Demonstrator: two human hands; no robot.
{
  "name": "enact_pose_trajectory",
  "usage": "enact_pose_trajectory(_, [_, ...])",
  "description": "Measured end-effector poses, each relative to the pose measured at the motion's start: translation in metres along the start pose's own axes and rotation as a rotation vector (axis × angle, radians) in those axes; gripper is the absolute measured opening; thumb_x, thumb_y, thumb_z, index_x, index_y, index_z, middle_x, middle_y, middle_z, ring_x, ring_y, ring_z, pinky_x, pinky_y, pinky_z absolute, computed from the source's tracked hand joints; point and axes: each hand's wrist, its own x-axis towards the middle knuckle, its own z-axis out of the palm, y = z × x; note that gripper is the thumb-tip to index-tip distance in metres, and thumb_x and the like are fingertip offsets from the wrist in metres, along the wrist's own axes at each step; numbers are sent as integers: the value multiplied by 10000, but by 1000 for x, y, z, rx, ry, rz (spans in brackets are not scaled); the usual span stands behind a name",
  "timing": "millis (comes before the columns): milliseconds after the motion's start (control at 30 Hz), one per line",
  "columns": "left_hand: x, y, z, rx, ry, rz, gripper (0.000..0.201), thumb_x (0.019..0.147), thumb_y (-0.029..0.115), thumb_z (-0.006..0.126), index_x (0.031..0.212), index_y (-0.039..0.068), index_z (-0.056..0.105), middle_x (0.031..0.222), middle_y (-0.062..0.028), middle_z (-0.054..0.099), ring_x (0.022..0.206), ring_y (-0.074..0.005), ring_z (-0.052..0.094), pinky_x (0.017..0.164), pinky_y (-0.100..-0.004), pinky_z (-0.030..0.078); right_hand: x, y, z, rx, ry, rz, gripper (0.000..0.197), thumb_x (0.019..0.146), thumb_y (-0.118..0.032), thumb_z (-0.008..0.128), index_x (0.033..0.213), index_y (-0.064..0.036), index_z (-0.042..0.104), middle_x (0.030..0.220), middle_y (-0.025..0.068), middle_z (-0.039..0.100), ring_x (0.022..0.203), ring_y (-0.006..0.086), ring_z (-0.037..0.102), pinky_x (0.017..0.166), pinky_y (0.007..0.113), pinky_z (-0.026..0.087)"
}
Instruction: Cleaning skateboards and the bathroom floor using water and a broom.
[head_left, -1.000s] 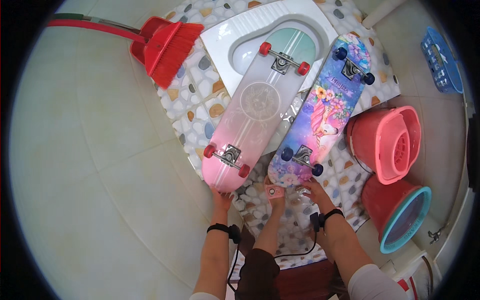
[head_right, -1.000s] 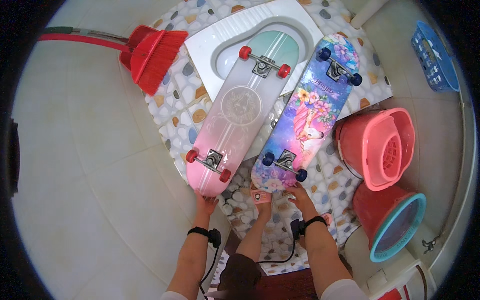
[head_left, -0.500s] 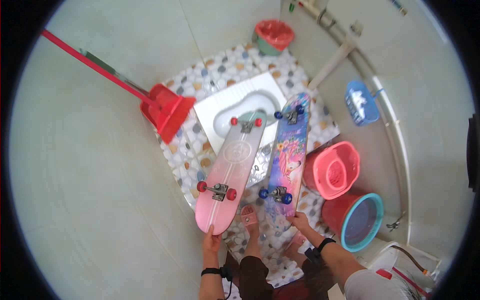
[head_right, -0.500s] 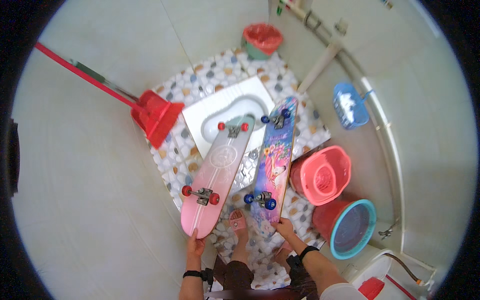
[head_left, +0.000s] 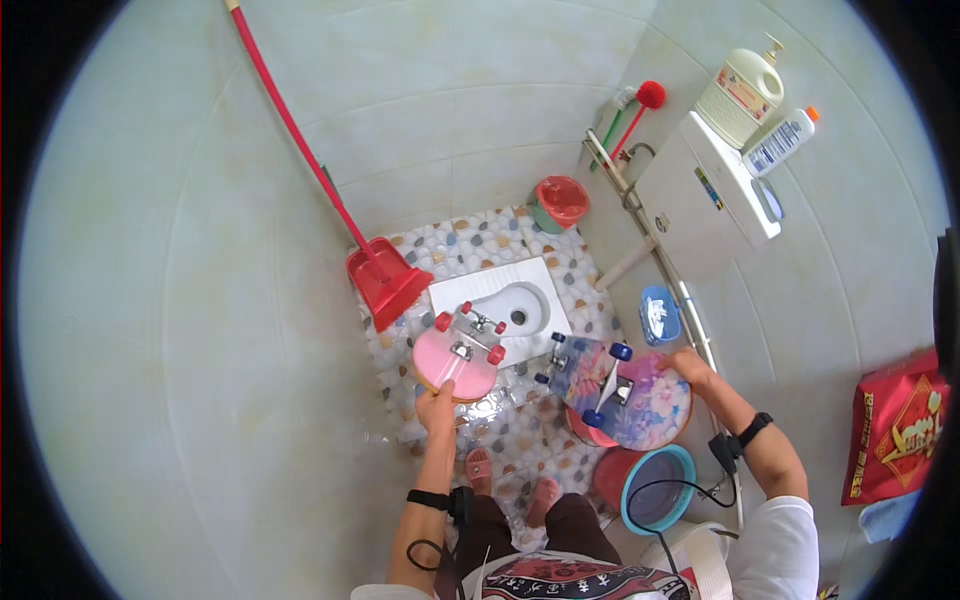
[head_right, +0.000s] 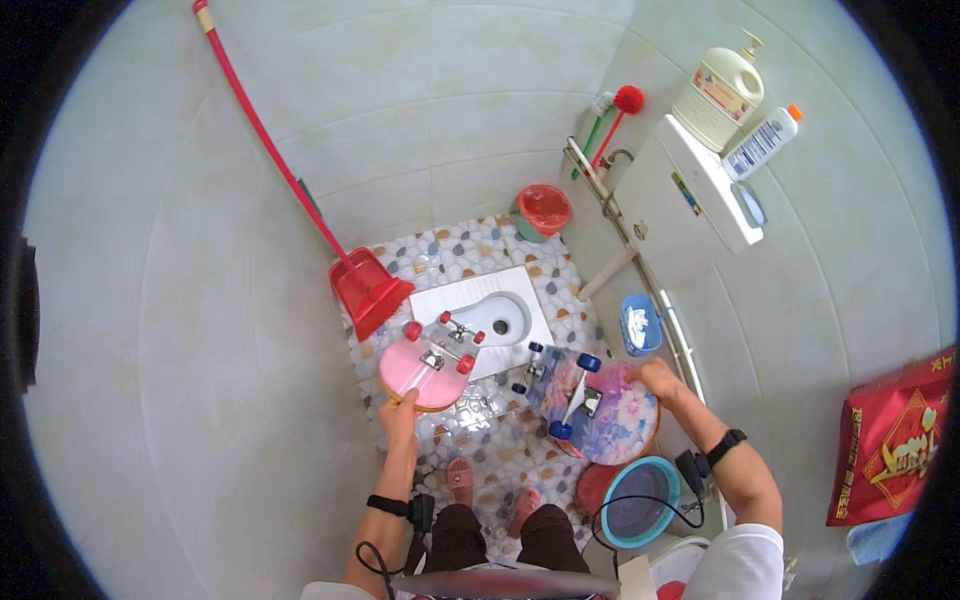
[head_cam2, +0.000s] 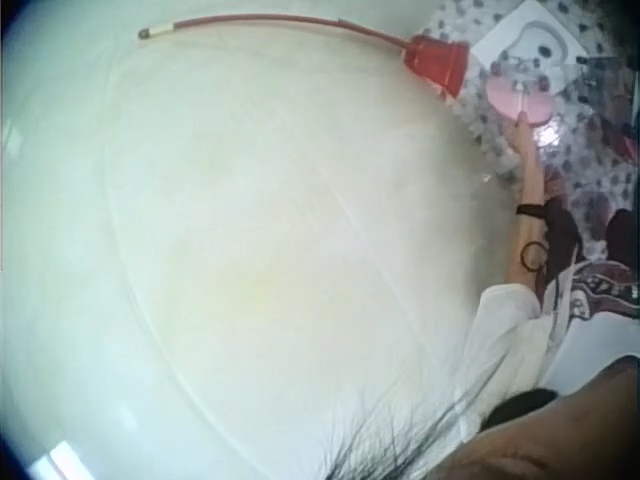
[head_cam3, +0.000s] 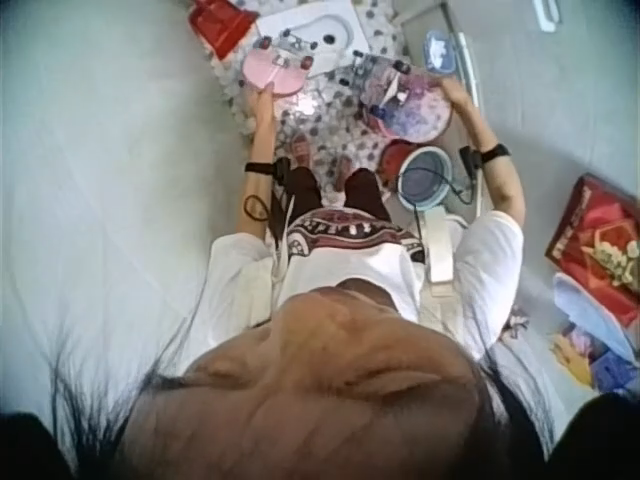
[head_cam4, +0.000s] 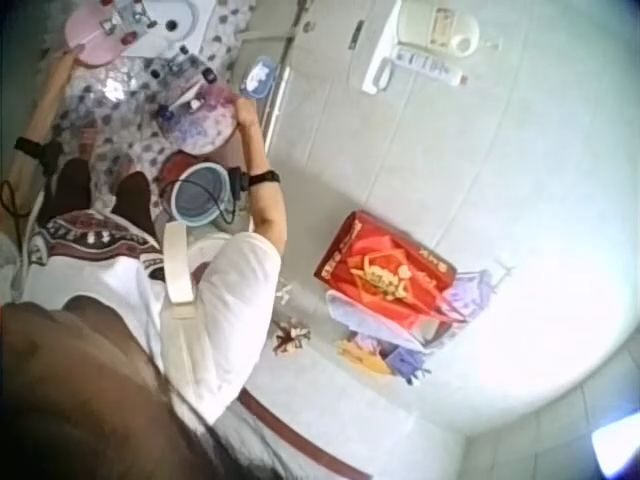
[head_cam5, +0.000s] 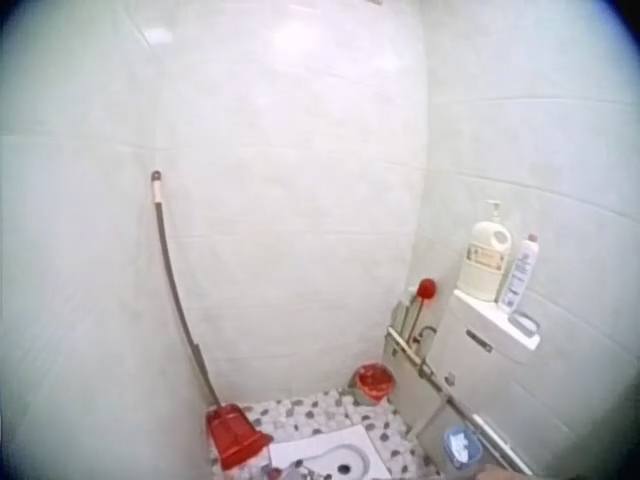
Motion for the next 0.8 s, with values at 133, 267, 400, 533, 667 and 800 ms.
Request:
enact_pose_trajectory(133, [-32, 90, 15, 786, -31, 444, 282, 727, 289, 548, 781, 24, 632, 805, -162, 605, 680, -358, 584, 625, -428, 458, -5, 17, -7, 145, -73, 46, 237, 654, -45, 617, 868, 55, 633, 776, 114, 622, 649, 192, 590, 598, 316, 489])
enact_pose_trajectory(267, [-49, 86, 28, 1005, -72, 647, 282, 741, 283, 580, 667, 11, 571, 758, -153, 569, 645, -368, 567, 579, -445, 450, 18, 44, 7, 30, -150, 71, 223, 649, -61, 634, 838, 57, 634, 756, 97, 616, 660, 181, 576, 616, 311, 476])
enact_pose_trajectory(400, [-74, 65, 37, 1138, -164, 742, 104, 727, 154, 589, 729, 54, 558, 754, -113, 542, 641, -318, 568, 526, -421, 443, 56, 78, 8, 42, -211, 32, 248, 647, -79, 637, 855, 57, 624, 781, 80, 613, 699, 166, 565, 642, 300, 461])
enact_pose_trajectory(533, [-103, 36, 42, 1403, -404, 890, 221, 639, 103, 574, 856, 81, 539, 870, -43, 520, 794, -244, 558, 570, -351, 484, 74, 65, -3, -64, -278, -111, 193, 679, -111, 581, 817, -2, 661, 789, 63, 633, 742, 138, 565, 678, 297, 452])
enact_pose_trajectory(667, [-125, -12, 16, 1521, -580, 858, 261, 685, 91, 529, 942, 65, 567, 883, -48, 542, 842, -231, 572, 709, -329, 500, 85, 38, -20, 176, -347, 39, 200, 728, -110, 569, 875, 15, 624, 777, 64, 620, 659, 163, 600, 596, 302, 499])
enact_pose_trajectory(800, [-118, -70, -21, 1480, -447, 902, 323, 725, 91, 513, 1040, 66, 580, 1076, -70, 573, 1060, -259, 523, 892, -387, 429, 102, 34, -52, 307, -399, 187, 247, 762, -145, 563, 936, 25, 604, 872, 94, 626, 762, 175, 610, 701, 297, 501])
